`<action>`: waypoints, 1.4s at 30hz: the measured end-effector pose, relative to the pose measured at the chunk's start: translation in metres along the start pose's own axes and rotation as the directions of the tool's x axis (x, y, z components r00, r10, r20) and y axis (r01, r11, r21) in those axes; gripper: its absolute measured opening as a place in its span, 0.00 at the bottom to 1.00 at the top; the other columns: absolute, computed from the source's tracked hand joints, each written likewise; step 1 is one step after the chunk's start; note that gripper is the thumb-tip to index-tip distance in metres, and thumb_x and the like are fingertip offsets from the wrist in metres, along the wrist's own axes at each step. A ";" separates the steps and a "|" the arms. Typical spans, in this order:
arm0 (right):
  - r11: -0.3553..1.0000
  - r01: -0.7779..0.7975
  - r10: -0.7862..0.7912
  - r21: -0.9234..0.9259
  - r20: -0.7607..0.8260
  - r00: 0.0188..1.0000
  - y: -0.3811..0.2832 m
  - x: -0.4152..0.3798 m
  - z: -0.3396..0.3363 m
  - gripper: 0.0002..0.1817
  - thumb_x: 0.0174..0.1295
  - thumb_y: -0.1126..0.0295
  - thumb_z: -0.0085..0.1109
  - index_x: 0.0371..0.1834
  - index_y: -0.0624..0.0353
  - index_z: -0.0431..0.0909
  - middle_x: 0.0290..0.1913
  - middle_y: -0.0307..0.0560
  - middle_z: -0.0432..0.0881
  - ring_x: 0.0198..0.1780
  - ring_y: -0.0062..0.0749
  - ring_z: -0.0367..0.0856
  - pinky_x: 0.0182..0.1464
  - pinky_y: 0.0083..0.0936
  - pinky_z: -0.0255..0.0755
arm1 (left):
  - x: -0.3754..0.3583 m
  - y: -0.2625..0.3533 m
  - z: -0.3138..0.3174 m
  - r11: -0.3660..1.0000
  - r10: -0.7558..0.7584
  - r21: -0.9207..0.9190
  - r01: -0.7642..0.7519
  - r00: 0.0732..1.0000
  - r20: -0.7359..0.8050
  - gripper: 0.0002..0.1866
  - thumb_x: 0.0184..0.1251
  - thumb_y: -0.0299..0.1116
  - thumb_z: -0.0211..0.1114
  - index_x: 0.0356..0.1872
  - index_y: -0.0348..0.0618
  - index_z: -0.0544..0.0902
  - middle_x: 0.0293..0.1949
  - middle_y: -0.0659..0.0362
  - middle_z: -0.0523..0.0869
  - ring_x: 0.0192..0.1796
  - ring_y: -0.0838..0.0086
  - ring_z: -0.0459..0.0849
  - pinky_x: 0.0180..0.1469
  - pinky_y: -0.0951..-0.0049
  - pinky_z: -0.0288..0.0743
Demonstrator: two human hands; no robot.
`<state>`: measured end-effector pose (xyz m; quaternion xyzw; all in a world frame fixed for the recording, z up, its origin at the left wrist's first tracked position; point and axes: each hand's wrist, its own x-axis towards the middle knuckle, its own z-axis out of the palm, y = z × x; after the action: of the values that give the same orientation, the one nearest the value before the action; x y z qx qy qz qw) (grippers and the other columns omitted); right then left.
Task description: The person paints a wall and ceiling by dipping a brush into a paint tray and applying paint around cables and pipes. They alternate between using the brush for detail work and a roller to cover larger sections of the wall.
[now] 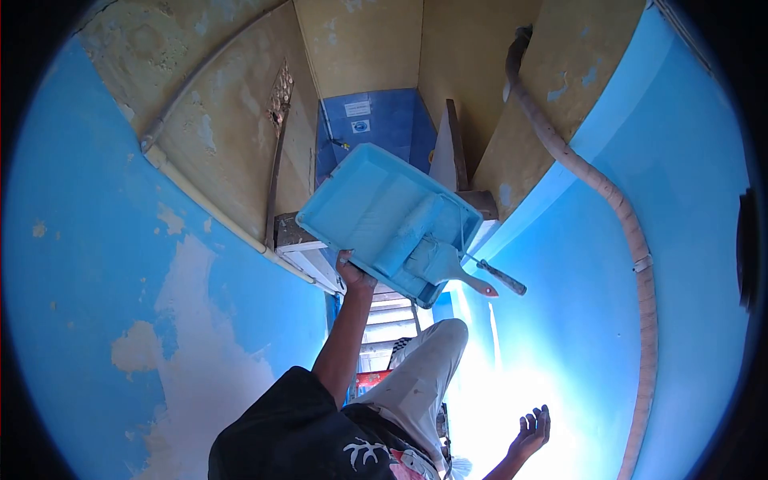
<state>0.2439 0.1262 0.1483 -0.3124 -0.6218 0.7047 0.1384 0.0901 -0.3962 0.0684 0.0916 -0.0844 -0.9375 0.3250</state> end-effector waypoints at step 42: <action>0.996 -0.090 0.088 -0.023 -0.063 0.994 0.048 -0.008 -0.001 0.19 0.67 0.66 0.60 0.56 0.66 0.81 0.39 0.45 0.82 0.32 0.23 0.78 0.32 0.21 0.73 | 0.020 -0.024 -0.050 0.977 0.201 -0.056 -0.206 0.976 -0.082 0.29 0.59 0.33 0.68 0.64 0.43 0.76 0.62 0.55 0.81 0.66 0.60 0.77 0.72 0.52 0.66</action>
<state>0.2597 0.1132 0.1044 -0.3632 -0.6119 0.6919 0.1219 0.0721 -0.3950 0.0120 0.1075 -0.0511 -0.8972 0.4252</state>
